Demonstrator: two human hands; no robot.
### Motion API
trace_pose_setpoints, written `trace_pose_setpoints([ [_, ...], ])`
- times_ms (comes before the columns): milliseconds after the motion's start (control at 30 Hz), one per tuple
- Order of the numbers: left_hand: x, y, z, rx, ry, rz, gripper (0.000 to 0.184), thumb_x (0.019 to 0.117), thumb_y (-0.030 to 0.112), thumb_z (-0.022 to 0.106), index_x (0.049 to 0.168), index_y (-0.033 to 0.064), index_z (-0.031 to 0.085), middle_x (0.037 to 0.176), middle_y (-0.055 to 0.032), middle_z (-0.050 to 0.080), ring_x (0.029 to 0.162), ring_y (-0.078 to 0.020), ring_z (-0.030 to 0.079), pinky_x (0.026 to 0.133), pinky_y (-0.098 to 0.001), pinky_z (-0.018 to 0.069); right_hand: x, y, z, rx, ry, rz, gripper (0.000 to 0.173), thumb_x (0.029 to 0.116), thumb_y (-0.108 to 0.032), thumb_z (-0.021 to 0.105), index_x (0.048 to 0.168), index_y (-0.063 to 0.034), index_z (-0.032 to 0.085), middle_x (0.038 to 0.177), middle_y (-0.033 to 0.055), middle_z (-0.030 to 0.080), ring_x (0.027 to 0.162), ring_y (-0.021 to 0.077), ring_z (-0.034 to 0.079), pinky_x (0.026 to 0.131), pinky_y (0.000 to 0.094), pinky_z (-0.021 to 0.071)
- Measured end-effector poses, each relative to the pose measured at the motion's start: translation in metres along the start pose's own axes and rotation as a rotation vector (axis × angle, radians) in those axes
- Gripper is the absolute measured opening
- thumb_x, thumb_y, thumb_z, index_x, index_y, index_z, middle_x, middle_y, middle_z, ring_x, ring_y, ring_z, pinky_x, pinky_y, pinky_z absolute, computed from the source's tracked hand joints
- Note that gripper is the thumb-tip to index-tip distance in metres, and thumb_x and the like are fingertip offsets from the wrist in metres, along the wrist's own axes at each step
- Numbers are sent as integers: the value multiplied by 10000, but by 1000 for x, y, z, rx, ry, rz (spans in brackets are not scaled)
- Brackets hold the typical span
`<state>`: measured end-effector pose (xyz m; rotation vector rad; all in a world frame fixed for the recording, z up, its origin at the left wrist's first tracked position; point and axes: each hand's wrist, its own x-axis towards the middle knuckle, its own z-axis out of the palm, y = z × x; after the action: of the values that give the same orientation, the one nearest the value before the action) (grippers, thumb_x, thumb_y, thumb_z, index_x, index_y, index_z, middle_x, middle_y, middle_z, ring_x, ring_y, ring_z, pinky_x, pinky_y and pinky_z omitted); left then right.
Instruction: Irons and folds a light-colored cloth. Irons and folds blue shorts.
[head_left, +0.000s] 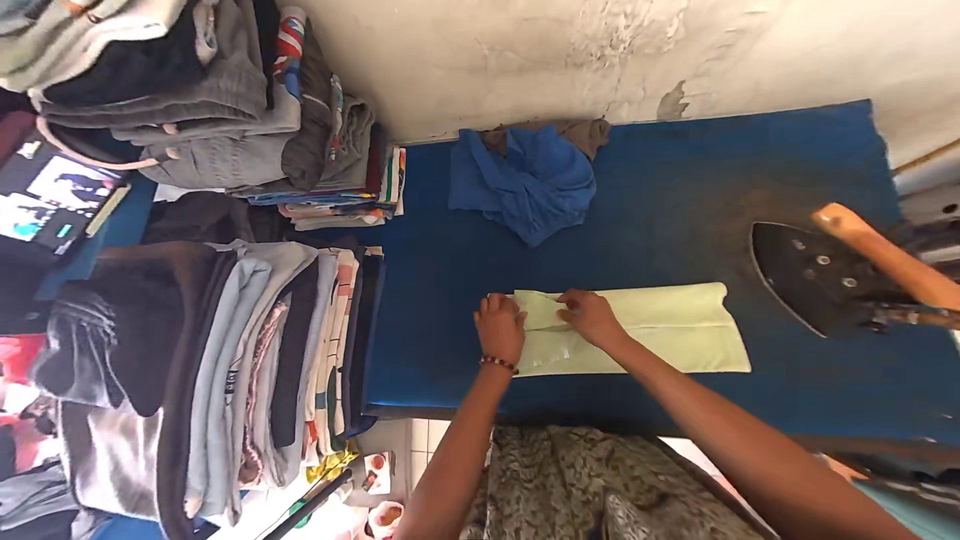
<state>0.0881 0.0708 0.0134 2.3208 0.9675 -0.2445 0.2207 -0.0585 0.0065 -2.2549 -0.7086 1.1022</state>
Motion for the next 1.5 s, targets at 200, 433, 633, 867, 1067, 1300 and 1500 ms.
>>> trace_pose_setpoints([
  [200, 0, -4, 1, -455, 5, 12, 278, 1078, 115, 504, 1245, -96, 575, 1196, -255, 682, 1135, -348, 672, 1028, -467, 509, -4, 5, 2, 164, 117, -15, 241, 955, -29, 707, 1154, 83, 630, 964, 242, 689, 867, 339, 676, 839, 517, 543],
  [433, 15, 10, -4, -177, -69, -217, 397, 997, 289, 684, 1267, -1, 659, 1312, -214, 634, 1255, -350, 598, 1074, -502, 470, 7, 10, 9, 174, 161, -13, 409, 877, -97, 821, 1201, 58, 625, 934, 227, 668, 819, 339, 640, 798, 531, 531],
  [633, 10, 10, -10, -288, -27, -173, 269, 1028, 193, 629, 1176, -28, 670, 1156, -217, 689, 1105, -340, 664, 998, -502, 508, 6, 13, 0, 253, 115, 15, 400, 930, 1, 726, 1296, 67, 580, 1051, 249, 678, 927, 334, 665, 875, 501, 539],
  [867, 15, -18, -11, -547, -153, -223, 237, 984, -4, 615, 1195, -109, 585, 1155, -278, 639, 1022, -328, 641, 919, -454, 521, 6, 8, 5, 218, 139, 24, 412, 953, -44, 720, 1317, 68, 563, 1006, 246, 686, 892, 349, 675, 852, 515, 543],
  [1067, 0, -10, -4, -286, -158, -118, 413, 1012, -58, 452, 1351, 57, 657, 1411, -223, 579, 1287, -326, 580, 1100, -434, 459, 15, 8, 17, -15, 164, 18, 522, 944, -139, 753, 1375, 39, 520, 990, 235, 700, 930, 422, 687, 859, 611, 531],
  [1300, -28, 23, 33, 204, 131, 18, 448, 999, 18, 501, 1431, 83, 602, 1553, -189, 475, 1383, -390, 494, 1078, -554, 413, -25, 53, -47, -332, 393, -136, 592, 974, -262, 720, 1423, 62, 510, 1398, 340, 530, 1308, 537, 506, 1018, 701, 423],
  [1500, -29, -16, 78, 248, 204, 136, 675, 1047, 414, 494, 1559, -12, 388, 1625, -190, 375, 1510, -393, 344, 1204, -671, 180, -102, 215, -253, -540, 750, 217, 837, 851, -227, 855, 1445, 139, 392, 1326, 500, 460, 1227, 732, 428, 923, 880, 331],
])
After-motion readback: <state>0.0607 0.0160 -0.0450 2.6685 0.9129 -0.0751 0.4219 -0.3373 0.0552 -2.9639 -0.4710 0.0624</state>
